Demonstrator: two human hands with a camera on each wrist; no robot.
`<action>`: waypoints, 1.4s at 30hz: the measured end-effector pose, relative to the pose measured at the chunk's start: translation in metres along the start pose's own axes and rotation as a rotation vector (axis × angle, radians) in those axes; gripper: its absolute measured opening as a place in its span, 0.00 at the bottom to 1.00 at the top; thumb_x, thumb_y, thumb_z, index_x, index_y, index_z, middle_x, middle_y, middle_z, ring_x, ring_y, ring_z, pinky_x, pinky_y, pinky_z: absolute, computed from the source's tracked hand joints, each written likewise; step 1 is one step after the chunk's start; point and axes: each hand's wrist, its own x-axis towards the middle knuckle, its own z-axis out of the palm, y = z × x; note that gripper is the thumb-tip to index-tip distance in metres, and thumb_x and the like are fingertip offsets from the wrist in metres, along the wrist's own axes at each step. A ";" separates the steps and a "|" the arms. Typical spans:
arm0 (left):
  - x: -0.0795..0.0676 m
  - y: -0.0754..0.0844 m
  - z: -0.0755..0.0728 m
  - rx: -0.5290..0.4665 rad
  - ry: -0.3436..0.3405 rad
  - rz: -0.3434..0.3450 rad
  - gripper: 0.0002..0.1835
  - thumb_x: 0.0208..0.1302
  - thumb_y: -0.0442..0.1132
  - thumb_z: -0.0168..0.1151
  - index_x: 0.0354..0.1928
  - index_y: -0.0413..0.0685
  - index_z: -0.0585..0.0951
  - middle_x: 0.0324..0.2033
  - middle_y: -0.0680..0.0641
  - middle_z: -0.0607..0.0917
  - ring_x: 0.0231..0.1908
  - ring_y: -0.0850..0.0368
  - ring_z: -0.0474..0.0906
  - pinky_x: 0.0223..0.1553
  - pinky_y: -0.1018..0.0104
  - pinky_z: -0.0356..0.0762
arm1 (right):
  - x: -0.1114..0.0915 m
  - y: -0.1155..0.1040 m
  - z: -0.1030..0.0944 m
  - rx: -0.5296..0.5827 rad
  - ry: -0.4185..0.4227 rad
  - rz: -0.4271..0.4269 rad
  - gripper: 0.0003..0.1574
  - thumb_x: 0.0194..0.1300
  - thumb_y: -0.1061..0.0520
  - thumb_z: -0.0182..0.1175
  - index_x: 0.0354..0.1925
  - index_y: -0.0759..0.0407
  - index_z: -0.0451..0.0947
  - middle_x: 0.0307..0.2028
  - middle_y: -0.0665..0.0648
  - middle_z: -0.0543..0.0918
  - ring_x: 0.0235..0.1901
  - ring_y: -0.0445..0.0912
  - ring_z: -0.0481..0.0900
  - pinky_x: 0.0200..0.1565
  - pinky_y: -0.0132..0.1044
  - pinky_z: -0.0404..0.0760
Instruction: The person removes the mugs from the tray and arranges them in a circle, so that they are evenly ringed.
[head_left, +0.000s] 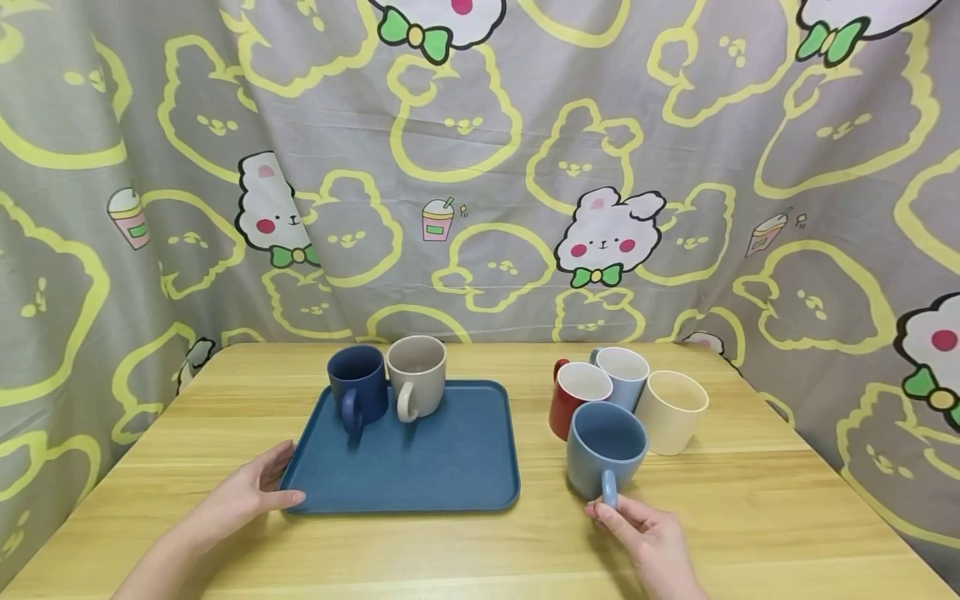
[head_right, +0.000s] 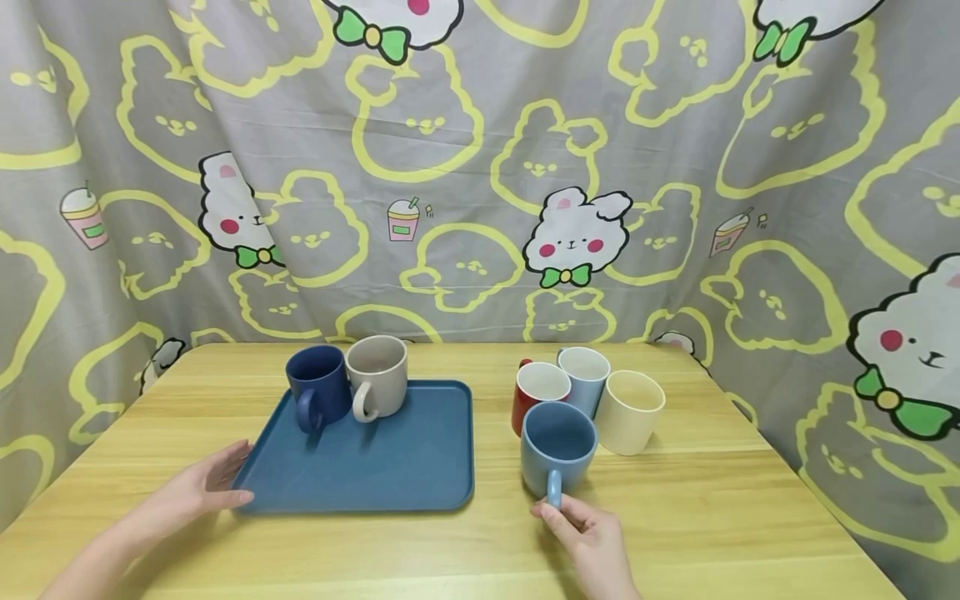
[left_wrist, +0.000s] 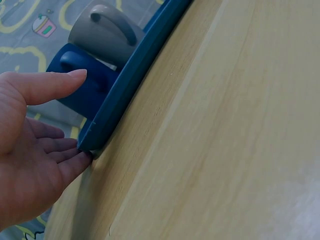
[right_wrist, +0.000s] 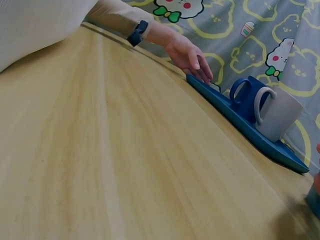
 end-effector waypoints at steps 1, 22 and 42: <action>0.000 0.000 0.000 0.001 0.002 0.001 0.47 0.59 0.38 0.63 0.64 0.17 0.42 0.63 0.19 0.46 0.62 0.25 0.48 0.60 0.41 0.57 | 0.000 0.001 0.001 0.004 -0.003 0.003 0.05 0.56 0.69 0.62 0.33 0.72 0.82 0.27 0.56 0.86 0.30 0.39 0.82 0.34 0.29 0.81; 0.000 0.000 0.002 0.052 0.018 -0.010 0.48 0.59 0.40 0.63 0.64 0.17 0.43 0.63 0.20 0.48 0.62 0.25 0.49 0.60 0.41 0.55 | 0.009 -0.003 -0.004 -0.113 -0.051 -0.001 0.06 0.59 0.64 0.62 0.36 0.65 0.81 0.31 0.52 0.85 0.33 0.34 0.79 0.37 0.25 0.79; -0.001 0.001 -0.001 0.045 0.016 -0.009 0.48 0.60 0.40 0.63 0.65 0.18 0.43 0.64 0.20 0.48 0.62 0.25 0.49 0.61 0.40 0.54 | 0.046 -0.082 -0.018 -0.025 -0.189 -0.252 0.14 0.65 0.63 0.56 0.43 0.75 0.76 0.33 0.49 0.86 0.34 0.40 0.83 0.34 0.31 0.82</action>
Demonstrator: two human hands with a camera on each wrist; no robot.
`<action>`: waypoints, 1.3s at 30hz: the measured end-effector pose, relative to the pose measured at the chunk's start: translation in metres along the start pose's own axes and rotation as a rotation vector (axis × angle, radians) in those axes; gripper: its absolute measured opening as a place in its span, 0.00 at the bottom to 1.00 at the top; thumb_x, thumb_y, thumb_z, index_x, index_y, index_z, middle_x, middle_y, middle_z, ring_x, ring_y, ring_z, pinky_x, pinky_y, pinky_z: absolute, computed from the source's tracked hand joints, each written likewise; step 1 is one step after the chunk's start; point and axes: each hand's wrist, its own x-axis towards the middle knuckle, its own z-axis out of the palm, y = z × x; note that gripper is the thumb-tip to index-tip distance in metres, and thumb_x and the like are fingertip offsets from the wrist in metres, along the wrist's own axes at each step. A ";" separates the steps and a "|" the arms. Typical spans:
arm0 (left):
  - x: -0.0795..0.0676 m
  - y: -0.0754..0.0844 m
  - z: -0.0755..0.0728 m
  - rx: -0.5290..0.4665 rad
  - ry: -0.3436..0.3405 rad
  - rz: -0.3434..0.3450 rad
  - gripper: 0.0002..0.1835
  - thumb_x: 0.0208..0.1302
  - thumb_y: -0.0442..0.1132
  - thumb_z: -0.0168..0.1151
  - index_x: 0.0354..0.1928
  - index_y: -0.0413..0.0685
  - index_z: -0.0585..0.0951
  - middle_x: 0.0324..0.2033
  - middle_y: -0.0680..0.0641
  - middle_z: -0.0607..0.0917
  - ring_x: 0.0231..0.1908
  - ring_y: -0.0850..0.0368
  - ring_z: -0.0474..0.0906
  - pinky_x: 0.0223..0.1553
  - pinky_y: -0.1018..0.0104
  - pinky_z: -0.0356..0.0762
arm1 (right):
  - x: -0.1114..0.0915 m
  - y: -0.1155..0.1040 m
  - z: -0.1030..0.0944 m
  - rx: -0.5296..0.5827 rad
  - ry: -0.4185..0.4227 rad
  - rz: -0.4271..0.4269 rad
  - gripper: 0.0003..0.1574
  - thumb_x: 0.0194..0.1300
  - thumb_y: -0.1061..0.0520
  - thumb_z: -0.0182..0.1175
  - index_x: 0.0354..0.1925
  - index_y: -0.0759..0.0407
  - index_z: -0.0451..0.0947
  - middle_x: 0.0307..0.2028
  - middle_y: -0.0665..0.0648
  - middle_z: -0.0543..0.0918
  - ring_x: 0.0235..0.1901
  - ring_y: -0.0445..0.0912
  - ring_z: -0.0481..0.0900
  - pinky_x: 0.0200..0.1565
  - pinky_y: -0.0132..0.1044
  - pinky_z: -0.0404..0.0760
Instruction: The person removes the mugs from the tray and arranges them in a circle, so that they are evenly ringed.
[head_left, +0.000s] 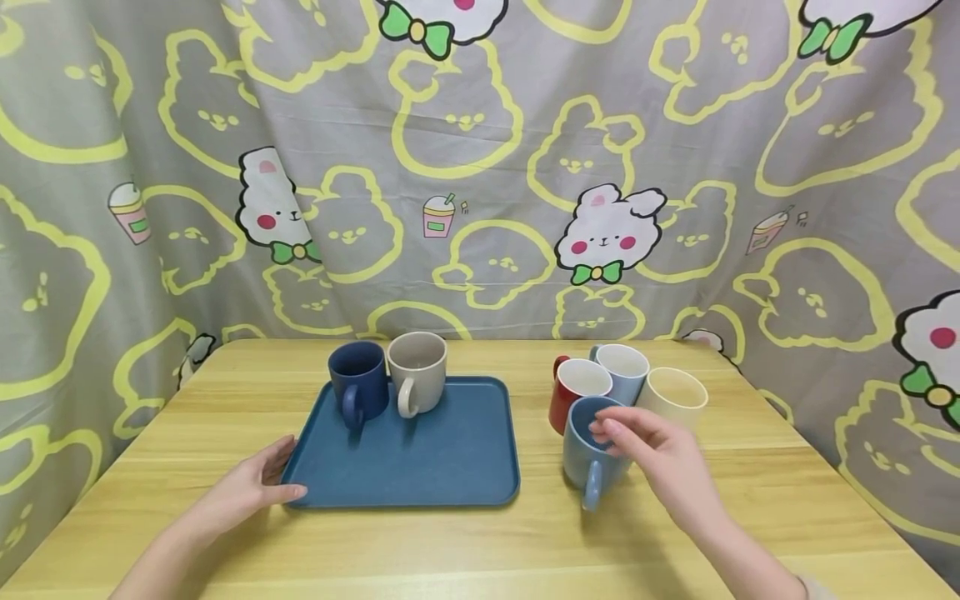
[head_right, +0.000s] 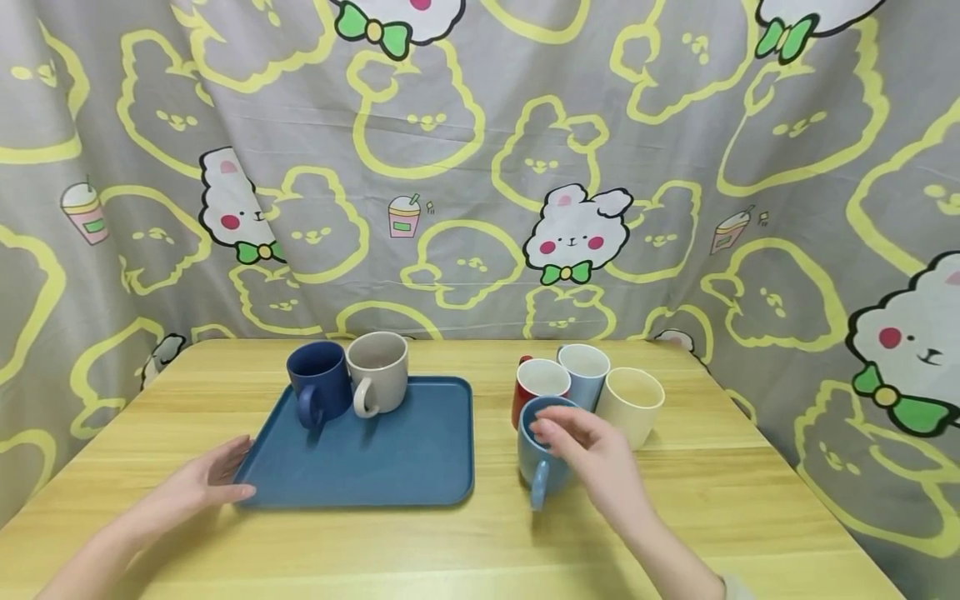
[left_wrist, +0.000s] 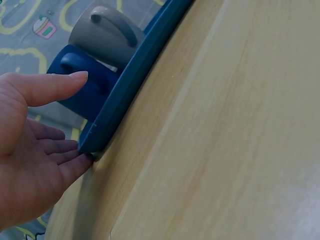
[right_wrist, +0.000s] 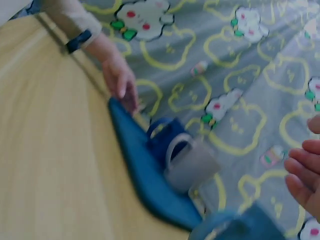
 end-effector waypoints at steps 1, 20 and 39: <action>0.000 0.000 0.000 0.003 -0.001 0.004 0.48 0.60 0.40 0.63 0.65 0.18 0.43 0.63 0.20 0.48 0.62 0.25 0.49 0.60 0.39 0.55 | 0.004 -0.005 0.003 0.020 -0.025 0.006 0.15 0.65 0.62 0.57 0.44 0.75 0.76 0.34 0.50 0.86 0.35 0.41 0.83 0.35 0.31 0.81; -0.002 0.000 -0.002 0.014 0.015 0.005 0.48 0.59 0.39 0.63 0.64 0.17 0.44 0.63 0.19 0.49 0.62 0.25 0.49 0.60 0.40 0.55 | 0.041 -0.023 0.126 0.279 -0.326 0.103 0.21 0.62 0.57 0.60 0.50 0.69 0.76 0.45 0.63 0.82 0.46 0.48 0.80 0.49 0.37 0.78; -0.001 0.003 0.001 -0.015 0.009 -0.003 0.48 0.58 0.39 0.64 0.64 0.17 0.43 0.63 0.20 0.47 0.62 0.25 0.48 0.61 0.40 0.52 | 0.088 0.049 0.208 0.328 -0.205 0.240 0.19 0.63 0.58 0.59 0.45 0.74 0.77 0.39 0.64 0.83 0.41 0.55 0.81 0.41 0.40 0.82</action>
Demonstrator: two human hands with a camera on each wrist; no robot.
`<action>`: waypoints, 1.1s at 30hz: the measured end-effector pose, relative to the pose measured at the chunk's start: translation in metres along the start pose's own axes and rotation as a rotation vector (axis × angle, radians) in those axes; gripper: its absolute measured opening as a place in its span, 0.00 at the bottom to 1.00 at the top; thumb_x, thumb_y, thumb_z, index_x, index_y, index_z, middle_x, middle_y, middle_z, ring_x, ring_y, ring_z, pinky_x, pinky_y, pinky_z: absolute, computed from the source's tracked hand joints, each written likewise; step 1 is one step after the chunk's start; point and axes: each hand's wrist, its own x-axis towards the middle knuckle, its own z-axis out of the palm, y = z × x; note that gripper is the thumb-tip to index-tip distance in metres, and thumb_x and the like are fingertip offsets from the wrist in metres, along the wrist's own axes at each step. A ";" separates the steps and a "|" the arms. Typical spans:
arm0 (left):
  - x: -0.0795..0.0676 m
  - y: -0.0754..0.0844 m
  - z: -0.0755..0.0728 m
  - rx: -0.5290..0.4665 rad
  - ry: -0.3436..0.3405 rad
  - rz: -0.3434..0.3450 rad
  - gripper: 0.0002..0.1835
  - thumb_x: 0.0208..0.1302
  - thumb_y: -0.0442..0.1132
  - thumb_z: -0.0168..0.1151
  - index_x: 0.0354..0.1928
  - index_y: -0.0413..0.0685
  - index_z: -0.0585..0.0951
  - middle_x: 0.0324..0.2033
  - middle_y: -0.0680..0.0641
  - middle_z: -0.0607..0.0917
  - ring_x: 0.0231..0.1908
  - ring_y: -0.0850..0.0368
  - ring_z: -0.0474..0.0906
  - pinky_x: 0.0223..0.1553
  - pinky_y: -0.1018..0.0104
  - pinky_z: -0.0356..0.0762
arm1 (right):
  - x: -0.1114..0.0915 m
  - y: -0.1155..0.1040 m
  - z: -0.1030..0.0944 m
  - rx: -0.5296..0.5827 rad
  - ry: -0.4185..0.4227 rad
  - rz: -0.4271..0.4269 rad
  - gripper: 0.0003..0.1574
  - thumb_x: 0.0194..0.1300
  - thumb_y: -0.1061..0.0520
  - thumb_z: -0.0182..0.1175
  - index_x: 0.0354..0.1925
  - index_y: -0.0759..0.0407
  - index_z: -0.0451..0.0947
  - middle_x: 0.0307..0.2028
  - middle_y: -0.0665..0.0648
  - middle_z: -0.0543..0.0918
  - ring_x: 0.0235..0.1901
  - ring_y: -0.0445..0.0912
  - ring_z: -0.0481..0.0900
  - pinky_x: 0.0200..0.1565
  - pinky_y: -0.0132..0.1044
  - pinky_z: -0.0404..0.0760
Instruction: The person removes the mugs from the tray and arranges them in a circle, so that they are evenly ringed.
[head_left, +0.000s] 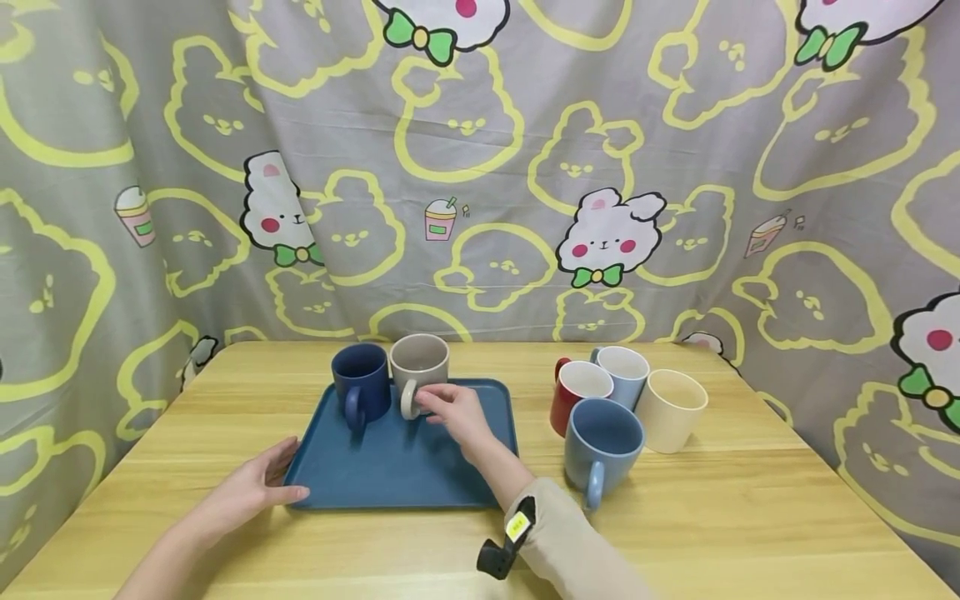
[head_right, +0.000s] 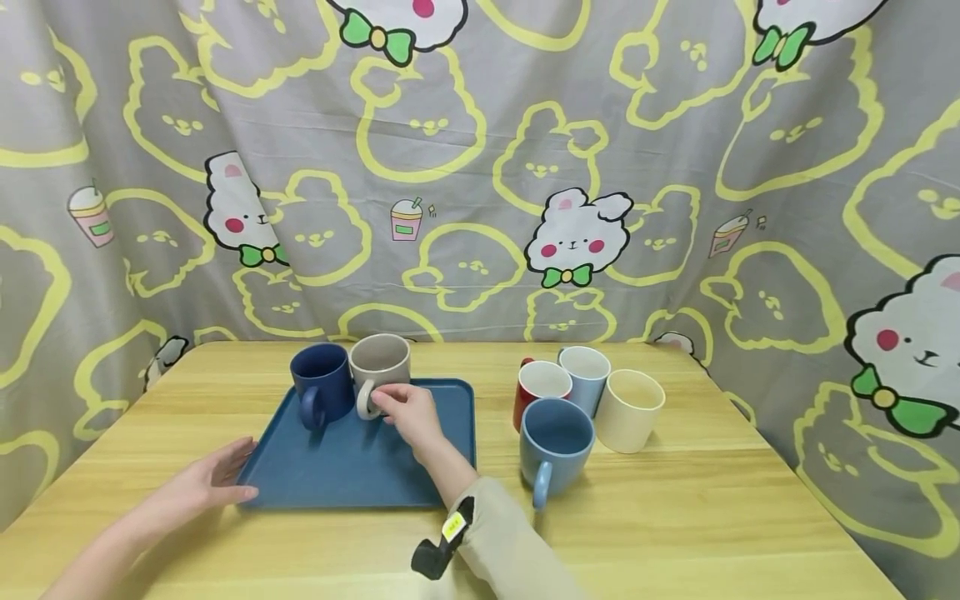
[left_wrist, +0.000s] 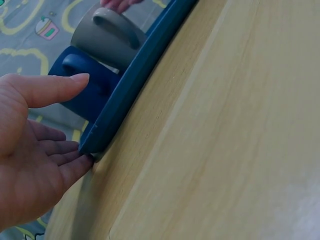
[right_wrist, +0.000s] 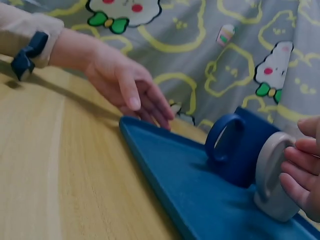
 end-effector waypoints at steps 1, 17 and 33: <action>0.000 0.000 0.001 -0.005 -0.002 -0.002 0.48 0.58 0.39 0.64 0.64 0.17 0.43 0.63 0.20 0.47 0.63 0.26 0.48 0.61 0.40 0.52 | 0.002 0.003 0.001 -0.008 0.001 0.009 0.19 0.63 0.58 0.60 0.45 0.73 0.78 0.39 0.63 0.84 0.39 0.52 0.82 0.40 0.39 0.82; 0.002 -0.003 0.002 -0.013 -0.007 -0.019 0.48 0.58 0.39 0.64 0.65 0.18 0.43 0.64 0.20 0.47 0.63 0.26 0.48 0.61 0.40 0.53 | 0.008 0.015 0.011 0.097 -0.087 0.049 0.12 0.63 0.63 0.59 0.36 0.76 0.75 0.30 0.57 0.81 0.33 0.47 0.81 0.39 0.43 0.83; 0.003 -0.003 0.000 -0.014 -0.004 -0.033 0.48 0.59 0.39 0.63 0.65 0.18 0.42 0.64 0.20 0.47 0.63 0.26 0.47 0.62 0.40 0.52 | -0.003 0.009 -0.002 0.126 0.037 0.041 0.15 0.61 0.63 0.61 0.38 0.79 0.78 0.28 0.65 0.83 0.28 0.44 0.81 0.34 0.44 0.84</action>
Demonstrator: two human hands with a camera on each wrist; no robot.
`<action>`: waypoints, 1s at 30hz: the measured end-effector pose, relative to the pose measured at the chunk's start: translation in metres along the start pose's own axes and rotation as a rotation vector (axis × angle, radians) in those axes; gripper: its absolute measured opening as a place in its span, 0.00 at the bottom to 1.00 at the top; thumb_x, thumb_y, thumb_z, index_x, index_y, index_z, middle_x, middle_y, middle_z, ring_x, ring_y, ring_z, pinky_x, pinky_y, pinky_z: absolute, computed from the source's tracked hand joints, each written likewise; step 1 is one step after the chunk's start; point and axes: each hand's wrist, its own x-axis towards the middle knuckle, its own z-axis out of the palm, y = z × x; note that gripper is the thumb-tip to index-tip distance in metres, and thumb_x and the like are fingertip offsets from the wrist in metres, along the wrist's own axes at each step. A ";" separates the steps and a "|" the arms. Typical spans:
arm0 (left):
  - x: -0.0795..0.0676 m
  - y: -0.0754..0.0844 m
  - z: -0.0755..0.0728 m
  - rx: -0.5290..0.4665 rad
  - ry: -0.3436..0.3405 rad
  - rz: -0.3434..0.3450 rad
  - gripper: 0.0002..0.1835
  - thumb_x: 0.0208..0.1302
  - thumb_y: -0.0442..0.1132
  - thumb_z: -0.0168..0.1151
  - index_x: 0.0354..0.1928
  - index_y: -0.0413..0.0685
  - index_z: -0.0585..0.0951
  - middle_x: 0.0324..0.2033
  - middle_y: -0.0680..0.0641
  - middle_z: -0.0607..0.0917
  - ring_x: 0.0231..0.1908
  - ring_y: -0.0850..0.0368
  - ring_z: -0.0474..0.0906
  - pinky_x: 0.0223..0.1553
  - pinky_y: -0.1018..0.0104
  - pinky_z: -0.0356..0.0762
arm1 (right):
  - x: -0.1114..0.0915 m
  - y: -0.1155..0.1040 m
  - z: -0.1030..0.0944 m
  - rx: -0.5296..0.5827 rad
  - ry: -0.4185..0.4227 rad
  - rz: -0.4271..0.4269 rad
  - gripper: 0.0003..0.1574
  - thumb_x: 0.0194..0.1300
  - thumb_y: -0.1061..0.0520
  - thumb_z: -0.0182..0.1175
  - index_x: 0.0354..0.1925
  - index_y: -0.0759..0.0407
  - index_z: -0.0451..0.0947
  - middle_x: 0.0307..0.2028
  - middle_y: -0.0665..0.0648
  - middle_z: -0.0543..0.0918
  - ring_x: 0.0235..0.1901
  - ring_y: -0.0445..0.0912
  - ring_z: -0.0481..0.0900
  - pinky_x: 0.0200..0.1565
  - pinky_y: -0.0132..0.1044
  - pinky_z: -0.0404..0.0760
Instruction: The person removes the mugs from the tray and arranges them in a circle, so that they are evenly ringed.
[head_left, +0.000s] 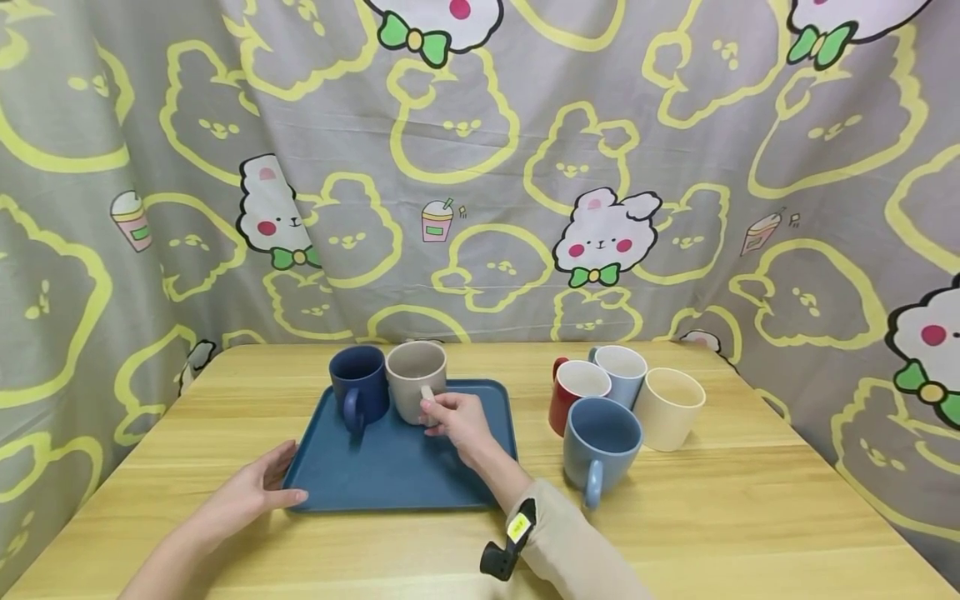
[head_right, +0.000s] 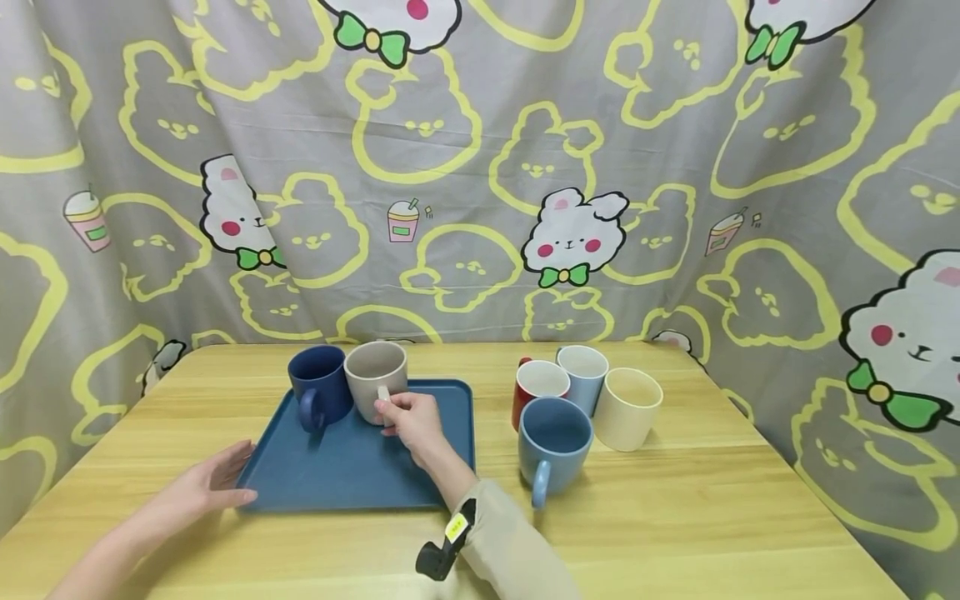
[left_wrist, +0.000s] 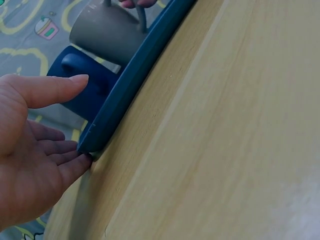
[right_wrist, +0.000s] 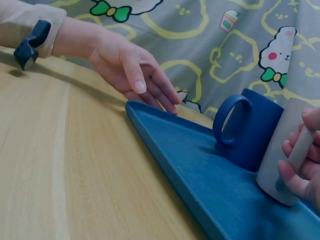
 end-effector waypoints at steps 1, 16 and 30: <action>0.000 0.000 0.000 -0.004 0.001 0.001 0.48 0.59 0.39 0.63 0.65 0.18 0.42 0.64 0.20 0.47 0.63 0.26 0.47 0.62 0.41 0.52 | -0.001 -0.001 -0.001 -0.004 0.001 0.000 0.15 0.61 0.62 0.61 0.38 0.78 0.78 0.28 0.65 0.83 0.28 0.44 0.82 0.34 0.44 0.84; 0.000 -0.001 0.000 -0.002 -0.002 0.018 0.48 0.60 0.39 0.63 0.65 0.19 0.41 0.64 0.20 0.46 0.63 0.26 0.47 0.61 0.42 0.54 | -0.030 -0.037 -0.014 0.053 -0.037 -0.079 0.18 0.62 0.64 0.58 0.39 0.84 0.75 0.20 0.55 0.81 0.24 0.42 0.81 0.28 0.35 0.83; 0.000 -0.002 -0.001 0.011 -0.009 0.020 0.49 0.59 0.41 0.63 0.65 0.19 0.42 0.64 0.20 0.47 0.63 0.27 0.48 0.61 0.43 0.58 | -0.057 -0.088 -0.043 0.063 -0.076 -0.081 0.15 0.64 0.66 0.54 0.34 0.84 0.73 0.21 0.53 0.82 0.28 0.43 0.82 0.33 0.34 0.83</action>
